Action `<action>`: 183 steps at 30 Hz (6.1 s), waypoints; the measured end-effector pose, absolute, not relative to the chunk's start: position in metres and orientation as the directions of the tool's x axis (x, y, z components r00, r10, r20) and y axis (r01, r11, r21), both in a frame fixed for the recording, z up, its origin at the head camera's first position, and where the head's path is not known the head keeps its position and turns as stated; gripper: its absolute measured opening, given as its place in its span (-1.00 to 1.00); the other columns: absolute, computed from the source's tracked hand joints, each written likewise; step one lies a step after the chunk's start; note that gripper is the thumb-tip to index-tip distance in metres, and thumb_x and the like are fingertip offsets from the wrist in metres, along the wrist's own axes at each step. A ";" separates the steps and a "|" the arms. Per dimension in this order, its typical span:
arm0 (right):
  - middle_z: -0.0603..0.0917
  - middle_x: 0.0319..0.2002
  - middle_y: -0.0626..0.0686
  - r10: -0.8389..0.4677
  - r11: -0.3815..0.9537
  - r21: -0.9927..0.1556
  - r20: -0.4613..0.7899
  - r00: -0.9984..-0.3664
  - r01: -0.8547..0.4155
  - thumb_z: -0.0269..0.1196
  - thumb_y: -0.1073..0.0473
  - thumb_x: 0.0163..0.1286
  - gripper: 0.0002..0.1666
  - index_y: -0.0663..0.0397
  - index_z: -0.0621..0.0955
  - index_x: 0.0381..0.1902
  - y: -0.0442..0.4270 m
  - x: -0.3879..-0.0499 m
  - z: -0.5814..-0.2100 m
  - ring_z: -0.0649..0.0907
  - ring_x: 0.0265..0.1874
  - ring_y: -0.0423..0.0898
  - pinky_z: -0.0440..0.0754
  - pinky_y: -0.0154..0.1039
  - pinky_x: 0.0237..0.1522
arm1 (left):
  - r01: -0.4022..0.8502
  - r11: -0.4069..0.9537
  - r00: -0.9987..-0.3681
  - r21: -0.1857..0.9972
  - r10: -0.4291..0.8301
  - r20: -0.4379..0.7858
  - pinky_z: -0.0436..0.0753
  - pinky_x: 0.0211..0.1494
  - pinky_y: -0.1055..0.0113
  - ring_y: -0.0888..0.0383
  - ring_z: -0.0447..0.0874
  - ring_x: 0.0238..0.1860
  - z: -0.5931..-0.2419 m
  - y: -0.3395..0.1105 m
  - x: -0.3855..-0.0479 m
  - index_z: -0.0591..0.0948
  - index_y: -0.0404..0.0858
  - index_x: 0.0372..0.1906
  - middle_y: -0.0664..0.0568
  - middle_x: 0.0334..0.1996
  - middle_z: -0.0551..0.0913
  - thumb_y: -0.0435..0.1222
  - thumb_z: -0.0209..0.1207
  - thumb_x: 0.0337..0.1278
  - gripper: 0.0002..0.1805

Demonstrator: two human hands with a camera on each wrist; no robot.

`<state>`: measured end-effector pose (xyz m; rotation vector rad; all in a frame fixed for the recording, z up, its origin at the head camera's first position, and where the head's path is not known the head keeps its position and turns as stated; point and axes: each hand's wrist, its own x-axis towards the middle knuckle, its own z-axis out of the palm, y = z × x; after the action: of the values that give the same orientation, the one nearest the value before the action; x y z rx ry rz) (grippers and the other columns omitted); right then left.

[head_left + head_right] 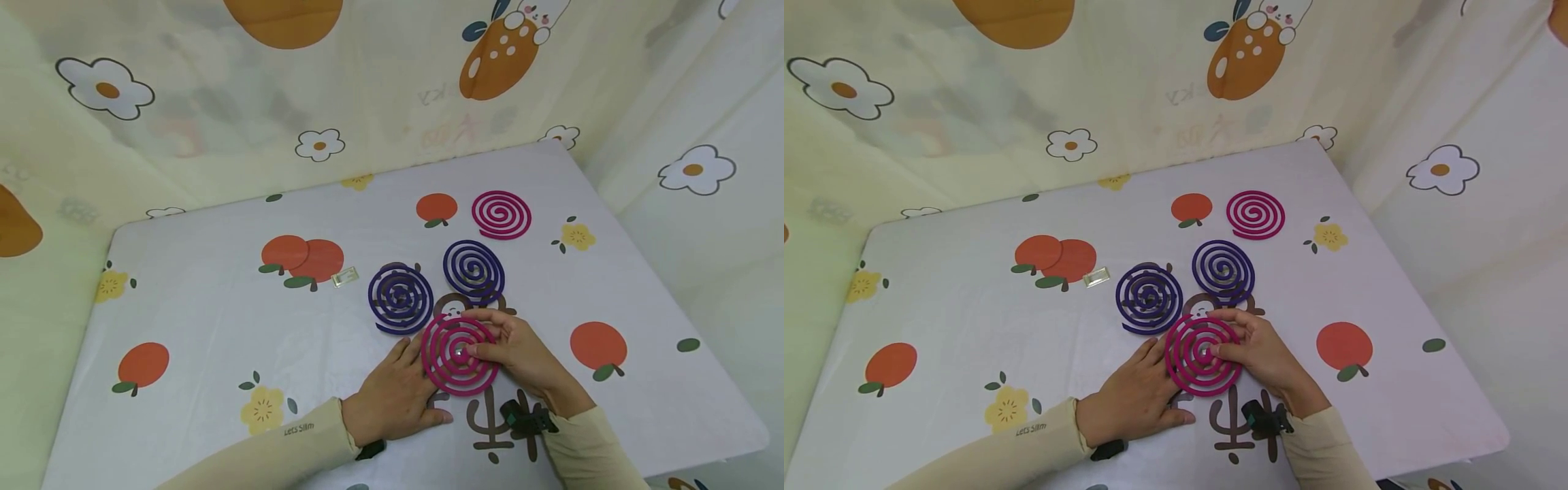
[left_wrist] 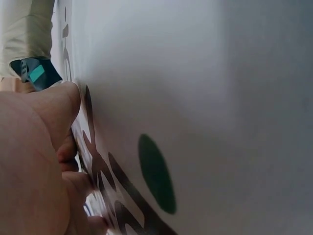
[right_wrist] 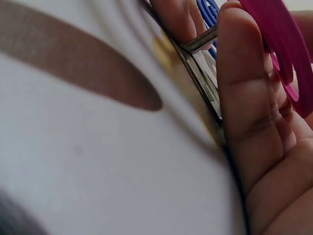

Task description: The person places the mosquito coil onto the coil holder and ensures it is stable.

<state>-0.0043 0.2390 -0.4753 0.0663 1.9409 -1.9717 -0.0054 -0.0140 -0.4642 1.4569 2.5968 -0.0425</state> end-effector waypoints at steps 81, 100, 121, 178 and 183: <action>0.67 0.18 0.39 -0.318 0.123 -0.969 -0.244 -0.916 0.215 0.35 0.33 0.44 -0.27 0.35 0.38 0.49 0.247 -0.015 -0.472 0.78 0.03 -0.06 0.74 -0.25 0.02 | 0.855 0.518 -0.511 0.017 0.848 -0.141 0.25 0.60 0.06 -0.10 -0.08 0.68 -0.462 -0.013 -0.005 0.17 -0.06 0.68 -0.07 0.68 0.05 0.37 -0.07 0.42 -0.07; 0.66 0.21 0.39 -0.235 0.153 -0.953 -0.291 -0.927 0.261 0.38 0.32 0.40 -0.29 0.35 0.41 0.44 0.256 -0.010 -0.466 0.77 0.07 -0.01 0.74 -0.25 0.02 | 0.862 0.505 -0.505 -0.033 0.851 -0.143 0.23 0.61 0.06 -0.05 0.00 0.66 -0.461 0.002 -0.007 0.15 -0.03 0.68 -0.05 0.67 0.09 0.40 -0.09 0.41 -0.06; 0.62 0.22 0.39 -0.161 0.240 -0.944 -0.269 -0.950 0.227 0.43 0.27 0.37 -0.28 0.32 0.46 0.43 0.285 -0.009 -0.464 0.79 -0.07 -0.16 0.75 -0.29 -0.05 | 0.842 0.537 -0.517 0.045 0.828 -0.216 0.10 0.66 0.07 -0.07 -0.12 0.69 -0.461 0.030 -0.017 0.05 -0.04 0.71 -0.03 0.70 -0.03 0.41 -0.11 0.41 -0.02; 0.51 0.34 0.32 -0.183 0.528 -0.849 -0.128 -0.975 0.012 0.63 0.23 0.10 0.09 0.30 0.35 0.53 0.300 0.019 -0.448 0.68 -0.06 0.04 0.72 -0.29 -0.11 | 0.746 0.661 -0.666 0.082 0.738 0.108 0.29 0.57 -0.07 0.02 0.59 0.27 -0.459 0.038 -0.034 0.65 -0.21 0.18 -0.03 0.13 0.68 0.42 0.24 0.13 -0.15; 0.51 0.35 0.32 -0.173 0.550 -0.835 -0.118 -0.978 0.004 0.64 0.19 0.09 0.10 0.28 0.36 0.53 0.300 0.020 -0.448 0.67 -0.05 0.04 0.73 -0.30 -0.11 | 0.743 0.663 -0.669 0.094 0.737 0.092 0.26 0.58 -0.10 0.02 0.58 0.29 -0.458 0.038 -0.033 0.64 -0.21 0.21 -0.03 0.16 0.67 0.42 0.23 0.14 -0.14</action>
<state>0.0196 0.2998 -0.4475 -0.1432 2.5974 -1.4011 -0.0335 0.0380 -0.4578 1.2948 2.9060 0.1969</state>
